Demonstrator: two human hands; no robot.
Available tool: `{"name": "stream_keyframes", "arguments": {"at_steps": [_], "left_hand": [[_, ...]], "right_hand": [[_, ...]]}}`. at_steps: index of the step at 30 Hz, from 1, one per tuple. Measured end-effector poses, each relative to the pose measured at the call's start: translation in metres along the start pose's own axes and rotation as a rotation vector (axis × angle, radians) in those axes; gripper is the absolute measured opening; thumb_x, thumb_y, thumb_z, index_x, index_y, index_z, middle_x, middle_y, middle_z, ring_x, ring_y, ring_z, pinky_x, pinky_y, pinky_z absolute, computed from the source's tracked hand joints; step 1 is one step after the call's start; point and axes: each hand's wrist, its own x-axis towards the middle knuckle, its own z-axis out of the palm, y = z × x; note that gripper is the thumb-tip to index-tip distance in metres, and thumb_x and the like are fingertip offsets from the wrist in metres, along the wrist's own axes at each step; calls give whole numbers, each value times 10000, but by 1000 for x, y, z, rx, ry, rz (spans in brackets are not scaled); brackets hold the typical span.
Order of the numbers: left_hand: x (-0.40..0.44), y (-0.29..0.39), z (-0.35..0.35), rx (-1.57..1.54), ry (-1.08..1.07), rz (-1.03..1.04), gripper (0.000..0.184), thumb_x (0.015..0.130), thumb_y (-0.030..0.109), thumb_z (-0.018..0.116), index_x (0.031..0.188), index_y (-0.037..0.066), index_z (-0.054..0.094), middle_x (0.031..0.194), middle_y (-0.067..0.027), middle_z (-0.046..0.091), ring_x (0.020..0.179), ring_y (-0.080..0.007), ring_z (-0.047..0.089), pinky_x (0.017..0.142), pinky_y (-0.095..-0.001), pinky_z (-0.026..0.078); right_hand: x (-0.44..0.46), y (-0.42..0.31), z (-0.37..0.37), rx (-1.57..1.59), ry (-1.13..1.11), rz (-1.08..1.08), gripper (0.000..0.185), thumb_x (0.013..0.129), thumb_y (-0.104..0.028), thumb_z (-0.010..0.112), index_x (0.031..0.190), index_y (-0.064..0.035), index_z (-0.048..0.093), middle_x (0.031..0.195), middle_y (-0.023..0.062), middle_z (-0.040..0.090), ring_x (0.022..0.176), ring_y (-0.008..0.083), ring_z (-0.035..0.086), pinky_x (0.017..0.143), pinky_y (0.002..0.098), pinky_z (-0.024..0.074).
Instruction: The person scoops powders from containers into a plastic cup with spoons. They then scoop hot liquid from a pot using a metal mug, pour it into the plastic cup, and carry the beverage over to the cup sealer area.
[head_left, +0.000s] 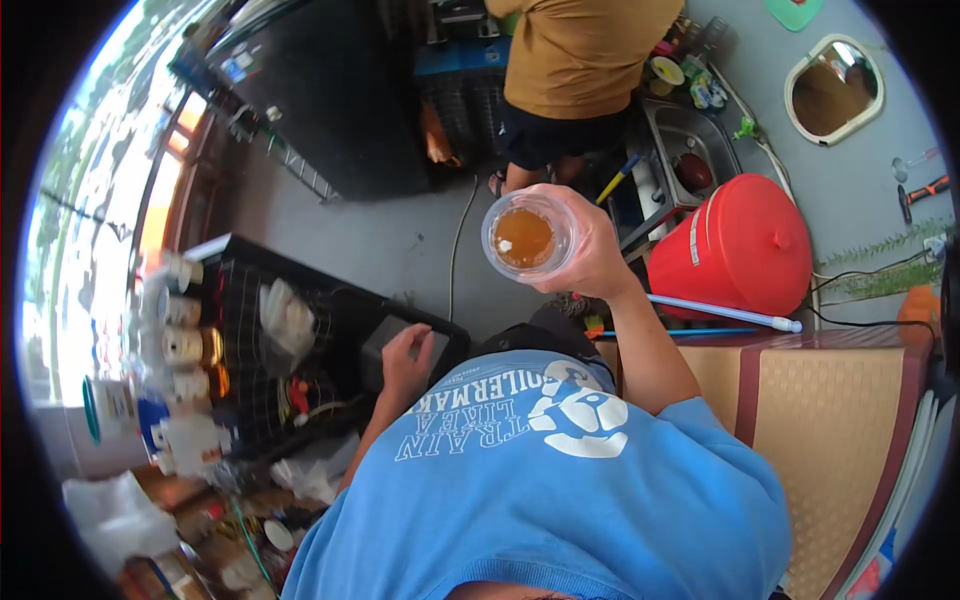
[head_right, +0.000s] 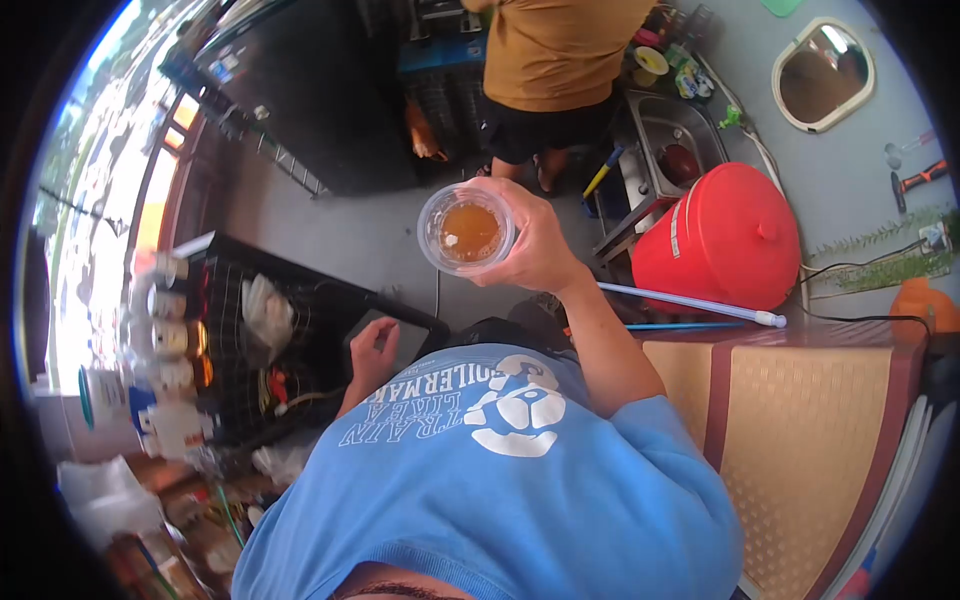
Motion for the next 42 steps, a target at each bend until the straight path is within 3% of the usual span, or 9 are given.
{"name": "stream_keyframes", "arguments": {"at_steps": [3,5,16,24,25,30,33,37,42], "left_hand": [[95,10,32,10,-112,174,117,852,94,716,942,26,684,808,-110,695,674,-226,676,631,-328,529],[152,25,59,59,-192,295,104,854,72,707,948,28,694,765,-100,687,670,-186,676,649,-305,531],[382,82,234,-93,-347,368,107,860,84,701,944,18,694,741,-107,683,694,-203,688,671,-322,533],[542,165,329,-285,-512,454,130,881,89,700,978,2,698,821,-116,710,759,-196,700,716,-308,540],[556,183,340,-319,-596,384,137,879,86,701,990,5,697,874,-112,718,816,-211,700,757,-320,542],[608,239,422,-503,-777,564,193,873,82,707,1052,18,672,1102,-138,694,1026,-241,668,904,-337,512],[618,273,464,-487,-659,666,255,875,84,698,1113,27,627,1265,-165,623,1202,-274,584,1040,-368,432],[632,283,540,-617,-517,449,246,884,99,679,1107,6,627,1285,-158,616,1220,-264,573,1056,-368,420],[653,314,612,-530,-291,466,273,854,99,693,1096,-13,635,1175,-165,667,1139,-275,622,1014,-363,446]], "right_hand": [[27,16,-42,32,90,-40,869,525,-59,934,1299,13,546,1215,89,629,1154,170,597,1051,315,440],[48,29,-76,30,137,-65,872,527,-54,935,1302,18,542,1212,93,628,1156,171,597,1057,318,438],[153,91,-283,-66,264,-113,894,533,-54,940,1314,38,514,1224,109,627,1162,179,600,1057,329,446],[138,122,-372,-171,590,-4,922,540,11,892,1354,60,463,1317,144,578,1261,238,552,1114,383,407],[132,124,-380,-197,660,46,923,546,12,890,1361,58,458,1317,145,578,1265,244,550,1114,388,407],[88,127,-416,-321,938,141,894,562,-17,904,1349,38,483,1296,143,602,1229,230,578,1073,363,446],[59,132,-439,-348,1047,181,882,569,-17,891,1351,35,486,1287,135,606,1225,232,581,1071,365,449],[26,137,-476,-332,1159,231,860,592,8,862,1358,33,473,1303,141,588,1239,243,569,1080,383,446],[-9,147,-519,-364,1164,265,852,612,37,836,1372,39,450,1334,154,560,1264,256,550,1104,399,428]]}}
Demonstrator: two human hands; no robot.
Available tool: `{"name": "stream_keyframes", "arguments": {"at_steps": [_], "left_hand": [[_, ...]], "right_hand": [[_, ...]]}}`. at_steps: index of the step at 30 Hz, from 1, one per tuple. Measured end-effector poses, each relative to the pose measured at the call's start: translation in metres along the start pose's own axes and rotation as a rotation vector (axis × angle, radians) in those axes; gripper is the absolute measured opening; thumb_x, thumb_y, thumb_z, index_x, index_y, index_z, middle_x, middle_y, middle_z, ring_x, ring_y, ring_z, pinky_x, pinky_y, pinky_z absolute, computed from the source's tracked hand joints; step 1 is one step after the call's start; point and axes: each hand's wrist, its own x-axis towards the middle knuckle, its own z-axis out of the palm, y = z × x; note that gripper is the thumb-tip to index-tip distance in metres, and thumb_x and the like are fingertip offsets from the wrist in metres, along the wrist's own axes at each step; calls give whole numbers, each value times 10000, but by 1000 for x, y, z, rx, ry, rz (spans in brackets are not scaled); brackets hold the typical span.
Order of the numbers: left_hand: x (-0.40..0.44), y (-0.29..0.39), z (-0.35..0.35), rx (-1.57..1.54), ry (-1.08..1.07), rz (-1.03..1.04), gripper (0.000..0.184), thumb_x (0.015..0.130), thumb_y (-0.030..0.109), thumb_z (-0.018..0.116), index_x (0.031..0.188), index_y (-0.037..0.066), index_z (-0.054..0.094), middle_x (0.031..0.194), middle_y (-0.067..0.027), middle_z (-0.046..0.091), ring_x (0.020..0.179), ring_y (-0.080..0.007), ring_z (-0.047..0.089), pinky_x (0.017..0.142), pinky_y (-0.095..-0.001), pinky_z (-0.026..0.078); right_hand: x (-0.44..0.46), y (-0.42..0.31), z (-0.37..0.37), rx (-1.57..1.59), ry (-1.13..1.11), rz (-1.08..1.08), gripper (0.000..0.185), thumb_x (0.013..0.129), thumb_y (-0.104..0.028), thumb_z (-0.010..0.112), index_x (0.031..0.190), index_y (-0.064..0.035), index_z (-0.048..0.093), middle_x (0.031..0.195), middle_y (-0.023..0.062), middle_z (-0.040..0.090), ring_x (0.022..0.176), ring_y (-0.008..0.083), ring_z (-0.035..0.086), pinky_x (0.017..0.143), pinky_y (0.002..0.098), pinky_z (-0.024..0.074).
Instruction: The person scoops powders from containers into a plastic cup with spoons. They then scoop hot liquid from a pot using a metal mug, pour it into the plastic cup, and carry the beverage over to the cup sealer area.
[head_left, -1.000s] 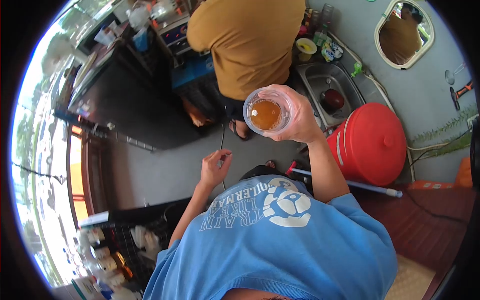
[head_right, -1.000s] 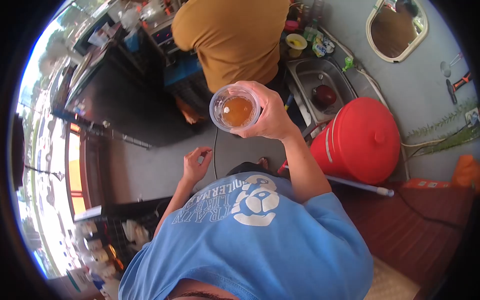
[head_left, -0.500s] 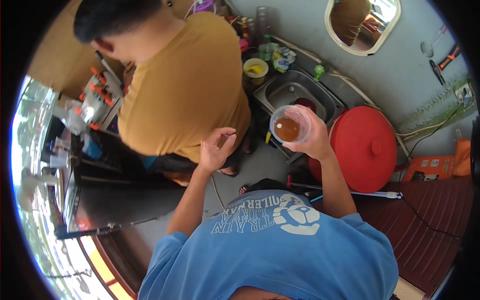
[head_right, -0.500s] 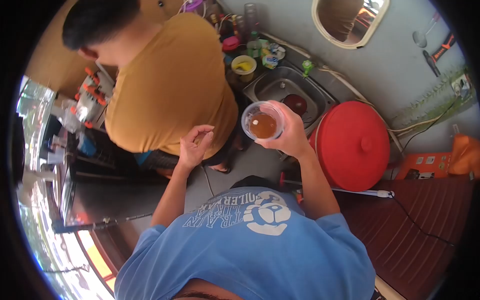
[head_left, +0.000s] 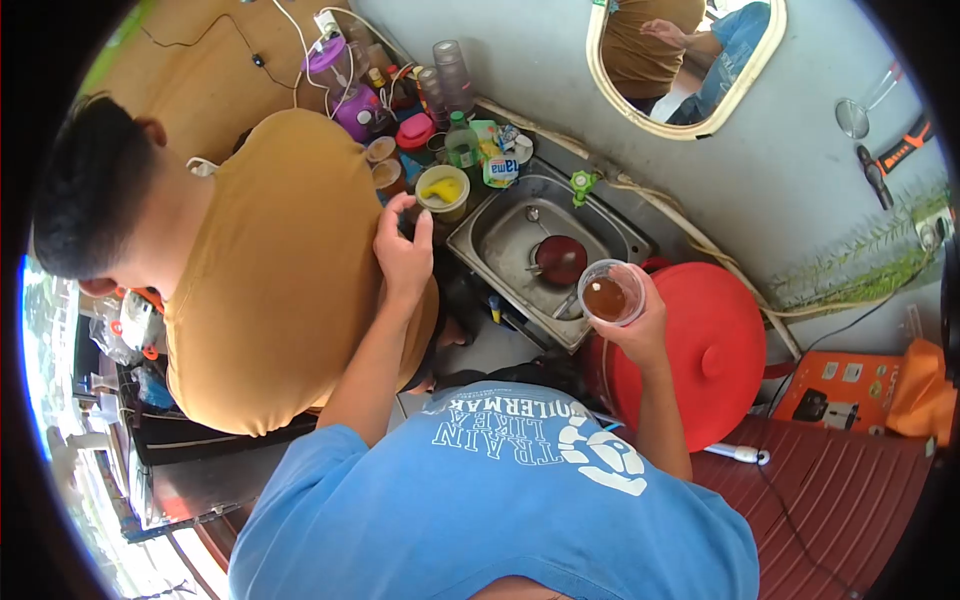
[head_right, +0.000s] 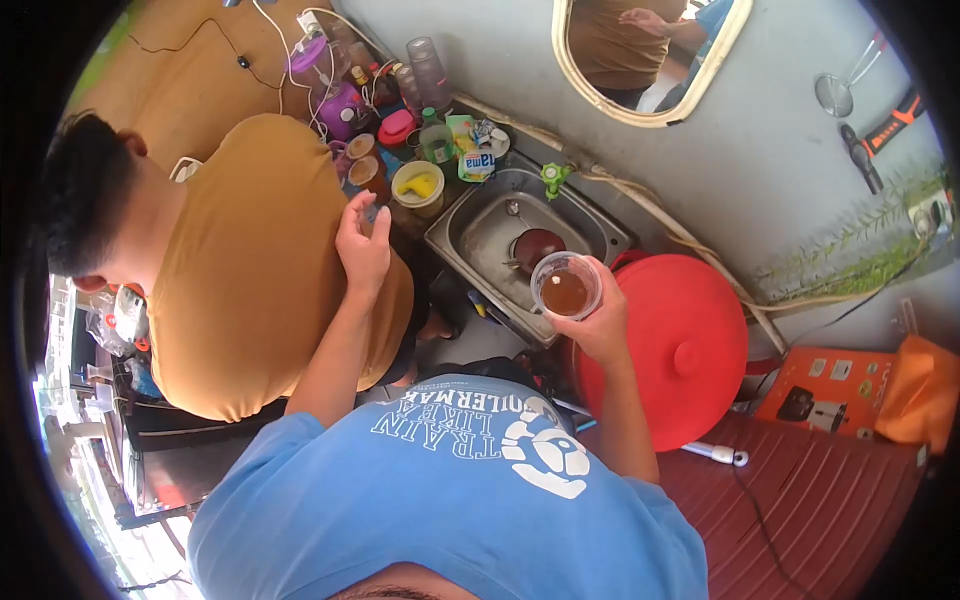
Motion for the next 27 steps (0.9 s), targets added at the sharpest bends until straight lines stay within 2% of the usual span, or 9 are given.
{"name": "stream_keyframes", "arguments": {"at_steps": [1,6,11,14,16,18,20,24,27], "left_hand": [[11,-2,11,55,38,42,268,846,99,691,1083,-15,639,1108,-168,684,1075,-282,649,966,-367,472],[69,-35,51,232,129,99,240,843,136,687,1035,-6,658,995,-169,707,955,-314,675,881,-383,505],[128,-101,80,346,346,-43,248,818,192,689,988,11,675,927,-184,712,885,-334,684,810,-407,521],[143,-125,89,339,471,-127,255,802,210,695,971,18,679,927,-192,714,868,-332,688,786,-424,526],[153,-137,91,390,638,-229,244,791,206,694,958,28,684,917,-180,720,864,-333,690,784,-420,529],[158,-141,92,405,670,-319,231,779,201,683,947,44,689,908,-165,725,865,-337,693,790,-425,531],[160,-164,83,510,693,-497,222,772,198,665,939,55,695,906,-151,730,868,-333,697,799,-431,533],[156,-181,66,583,709,-552,227,761,193,646,938,63,701,918,-145,733,877,-322,701,803,-435,537],[155,-192,39,605,607,-620,230,763,214,662,944,79,707,954,-152,733,900,-318,705,810,-433,548]], "right_hand": [[3,8,-5,28,34,-18,855,608,24,847,1367,39,454,1319,156,573,1249,250,560,1087,387,440],[9,40,-21,104,140,6,871,608,19,851,1375,42,437,1317,157,567,1243,255,563,1081,391,445],[10,61,-26,196,222,31,850,613,26,845,1363,34,444,1314,148,565,1244,246,557,1086,387,433],[8,67,-29,96,241,65,843,611,33,839,1356,24,445,1318,145,561,1255,240,548,1085,375,432],[8,70,-29,69,231,49,845,607,40,834,1355,16,442,1313,141,565,1255,236,547,1082,365,433],[13,60,-25,64,226,61,842,605,51,827,1352,12,441,1305,138,567,1241,238,554,1074,371,439],[16,53,-21,112,235,87,827,607,59,823,1341,11,445,1287,131,573,1219,242,565,1067,377,444],[16,57,-19,41,251,142,841,596,67,827,1340,6,441,1286,128,566,1217,244,562,1060,384,447],[20,61,-15,56,235,123,858,589,64,829,1346,8,430,1303,140,553,1239,259,544,1079,398,428]]}}
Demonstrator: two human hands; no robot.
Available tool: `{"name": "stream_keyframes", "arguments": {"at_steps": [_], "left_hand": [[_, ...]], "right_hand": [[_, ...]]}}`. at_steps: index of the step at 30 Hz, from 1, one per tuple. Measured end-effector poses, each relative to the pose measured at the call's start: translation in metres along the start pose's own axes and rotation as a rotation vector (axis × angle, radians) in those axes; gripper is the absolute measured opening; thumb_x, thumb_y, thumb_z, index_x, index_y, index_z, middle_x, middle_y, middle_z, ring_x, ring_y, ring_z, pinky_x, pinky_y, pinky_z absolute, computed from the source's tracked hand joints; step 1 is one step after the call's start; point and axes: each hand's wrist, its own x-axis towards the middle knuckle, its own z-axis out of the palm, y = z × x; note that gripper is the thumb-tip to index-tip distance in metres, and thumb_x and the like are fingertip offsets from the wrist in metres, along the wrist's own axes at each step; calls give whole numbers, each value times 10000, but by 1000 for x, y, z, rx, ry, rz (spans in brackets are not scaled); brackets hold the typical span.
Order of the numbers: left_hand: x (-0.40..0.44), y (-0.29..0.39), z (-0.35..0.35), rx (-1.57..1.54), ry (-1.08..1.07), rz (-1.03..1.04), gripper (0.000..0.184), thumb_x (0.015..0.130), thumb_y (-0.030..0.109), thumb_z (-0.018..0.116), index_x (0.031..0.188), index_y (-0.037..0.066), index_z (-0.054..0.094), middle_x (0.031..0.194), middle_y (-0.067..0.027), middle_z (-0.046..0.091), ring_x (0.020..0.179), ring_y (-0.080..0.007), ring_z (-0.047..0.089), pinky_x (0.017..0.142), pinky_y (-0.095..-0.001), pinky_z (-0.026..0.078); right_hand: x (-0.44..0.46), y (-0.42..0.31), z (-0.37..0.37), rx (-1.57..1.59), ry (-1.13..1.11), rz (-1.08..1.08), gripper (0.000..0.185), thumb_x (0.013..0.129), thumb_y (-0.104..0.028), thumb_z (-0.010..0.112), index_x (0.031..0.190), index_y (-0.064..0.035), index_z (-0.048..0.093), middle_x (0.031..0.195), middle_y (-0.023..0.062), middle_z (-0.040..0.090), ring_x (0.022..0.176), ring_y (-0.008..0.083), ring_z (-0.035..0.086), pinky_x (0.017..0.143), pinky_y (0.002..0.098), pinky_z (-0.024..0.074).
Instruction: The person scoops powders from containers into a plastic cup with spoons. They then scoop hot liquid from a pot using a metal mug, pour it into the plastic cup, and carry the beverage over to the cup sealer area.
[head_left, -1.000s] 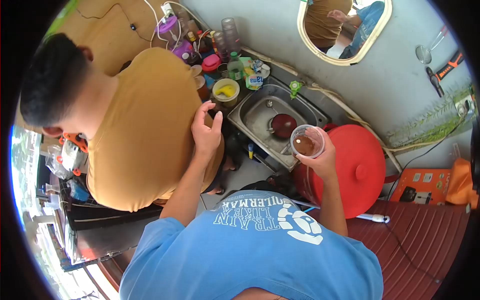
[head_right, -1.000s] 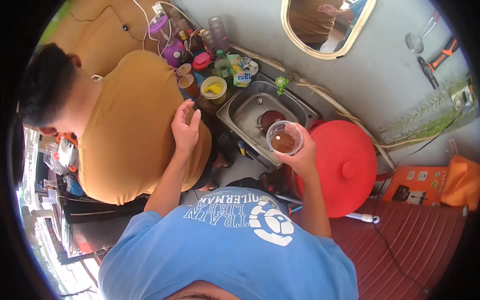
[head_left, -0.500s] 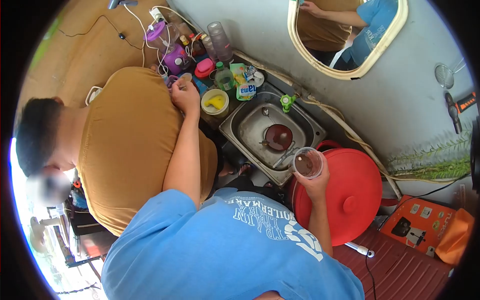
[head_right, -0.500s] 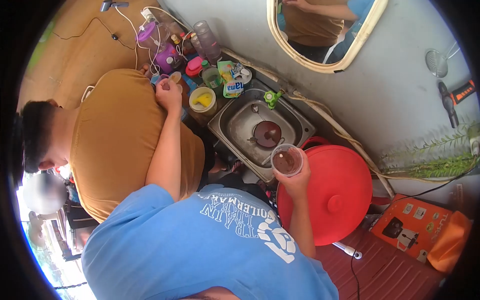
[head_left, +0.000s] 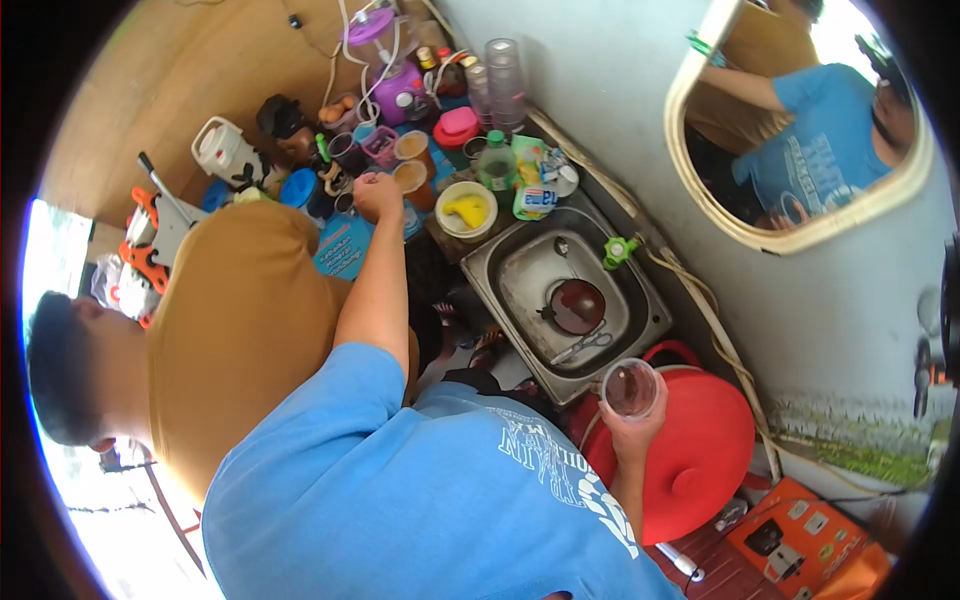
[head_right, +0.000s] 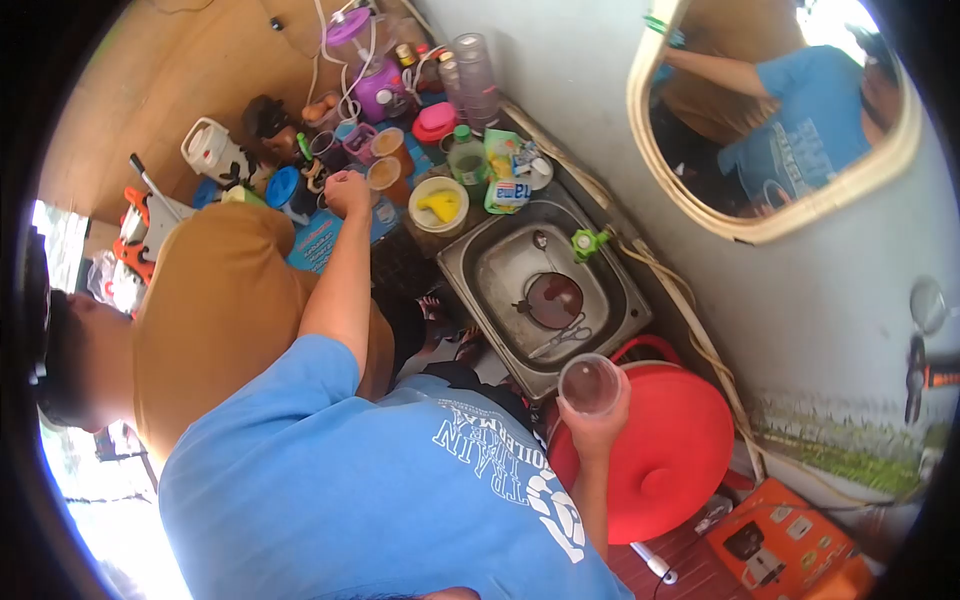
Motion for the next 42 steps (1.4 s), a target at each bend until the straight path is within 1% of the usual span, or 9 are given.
{"name": "stream_keyframes", "arguments": {"at_steps": [10,16,19,21,23,28,32,38,42], "left_hand": [[122,-48,-5,511,-216,-119,268,830,253,642,1034,106,736,1089,-166,716,1021,-377,686,887,-482,546],[249,-77,12,594,-184,103,242,885,250,608,1057,124,721,1105,-161,710,1049,-383,671,888,-486,544],[305,-92,31,661,-295,194,234,887,272,613,1066,164,719,1108,-137,710,1055,-372,666,889,-474,543],[331,-101,48,668,-320,297,229,874,291,635,1057,182,719,1105,-114,711,1053,-351,667,893,-464,541],[351,-110,65,675,-348,301,223,865,269,655,1054,175,725,1097,-117,709,1038,-343,669,879,-459,546],[403,-148,99,774,-557,601,190,841,226,701,999,129,742,1044,-145,714,997,-353,676,857,-468,546],[409,-137,93,809,-672,792,136,847,196,696,910,81,735,981,-183,708,953,-379,678,831,-490,544],[429,-99,65,745,-709,897,169,868,192,673,945,42,673,953,-218,692,932,-422,661,819,-521,528],[416,-50,39,756,-620,945,181,895,211,645,962,43,643,934,-230,686,924,-435,654,814,-529,525]], "right_hand": [[22,6,13,-97,-35,37,920,574,28,832,1382,7,392,1361,162,506,1304,293,486,1148,428,341],[42,3,38,-144,-65,9,917,612,-51,847,1395,-9,371,1374,152,484,1334,305,456,1174,463,307],[56,3,55,-200,-94,12,942,651,-138,867,1423,-23,340,1386,143,470,1367,314,429,1183,480,292],[63,2,71,-191,-57,23,981,596,-154,903,1394,-11,352,1360,144,470,1364,336,422,1181,481,288],[70,1,89,-193,-39,55,983,598,-166,907,1395,-17,351,1356,135,466,1374,343,414,1179,484,292],[88,-2,121,-157,-87,76,994,592,-195,919,1392,-25,354,1354,139,477,1367,342,432,1169,478,313],[93,0,139,-145,-78,81,997,581,-201,924,1384,-26,359,1353,145,489,1362,338,440,1163,474,324],[93,-4,153,-116,-88,47,998,614,-208,904,1413,-38,329,1357,115,488,1373,362,429,1173,479,308],[89,-9,152,-80,-40,-4,907,580,-75,838,1358,-18,377,1279,121,509,1237,278,517,1108,427,383]]}}
